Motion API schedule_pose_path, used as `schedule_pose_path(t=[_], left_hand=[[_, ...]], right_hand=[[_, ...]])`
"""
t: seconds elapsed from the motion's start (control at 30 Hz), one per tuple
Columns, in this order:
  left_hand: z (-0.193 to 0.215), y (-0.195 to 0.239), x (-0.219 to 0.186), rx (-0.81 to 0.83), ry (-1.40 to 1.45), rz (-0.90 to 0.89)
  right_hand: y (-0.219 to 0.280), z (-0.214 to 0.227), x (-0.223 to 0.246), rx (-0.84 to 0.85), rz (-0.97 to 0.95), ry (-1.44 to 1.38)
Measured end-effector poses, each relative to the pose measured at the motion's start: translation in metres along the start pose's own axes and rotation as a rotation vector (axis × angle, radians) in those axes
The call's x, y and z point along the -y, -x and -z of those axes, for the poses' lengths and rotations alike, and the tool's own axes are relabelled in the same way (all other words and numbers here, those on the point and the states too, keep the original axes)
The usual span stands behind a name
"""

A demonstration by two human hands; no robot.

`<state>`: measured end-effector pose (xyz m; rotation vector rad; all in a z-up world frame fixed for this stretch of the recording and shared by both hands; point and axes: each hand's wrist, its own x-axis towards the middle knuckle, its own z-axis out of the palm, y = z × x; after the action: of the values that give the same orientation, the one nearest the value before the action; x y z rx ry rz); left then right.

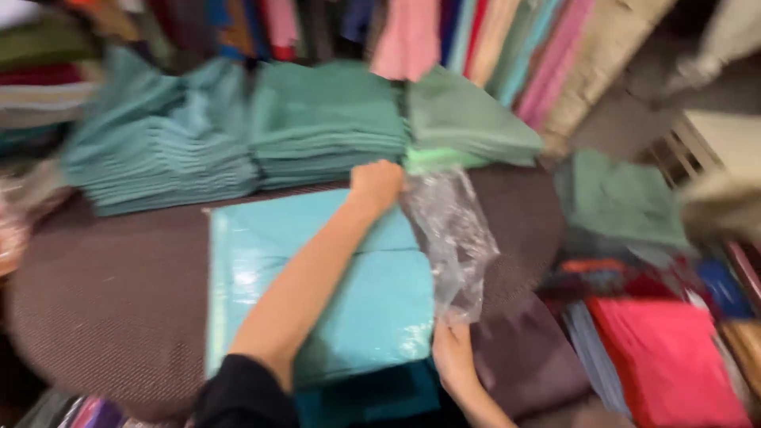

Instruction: The person wraps a folded light blue garment in a clear plastic bag, seals it with tape, and places it aside. They then pick up a green garment, fold it neatly on the table, and prepare it for wrapping.

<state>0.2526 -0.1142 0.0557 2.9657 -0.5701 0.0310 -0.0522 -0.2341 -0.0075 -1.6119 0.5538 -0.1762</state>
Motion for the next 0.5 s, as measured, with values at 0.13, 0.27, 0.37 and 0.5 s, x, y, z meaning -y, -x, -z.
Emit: schedule_pose_path(t=[0.13, 0.27, 0.37, 0.5], left_hand=[[0.045, 0.027, -0.008, 0.223, 0.052, 0.089], [0.066, 0.063, -0.015, 0.167, -0.031, -0.059], [-0.003, 0.033, 0.039, 0.034, -0.133, -0.250], [-0.158, -0.038, 0.174, 0.042, 0.631, -0.398]], right_hand=[[-0.040, 0.101, -0.085, 0.506, 0.633, -0.360], [-0.057, 0.186, -0.102, -0.264, 0.213, 0.189], [-0.042, 0.247, -0.238, -0.226, 0.254, 0.295], [0.011, 0.241, -0.338, -0.055, 0.021, 0.671]])
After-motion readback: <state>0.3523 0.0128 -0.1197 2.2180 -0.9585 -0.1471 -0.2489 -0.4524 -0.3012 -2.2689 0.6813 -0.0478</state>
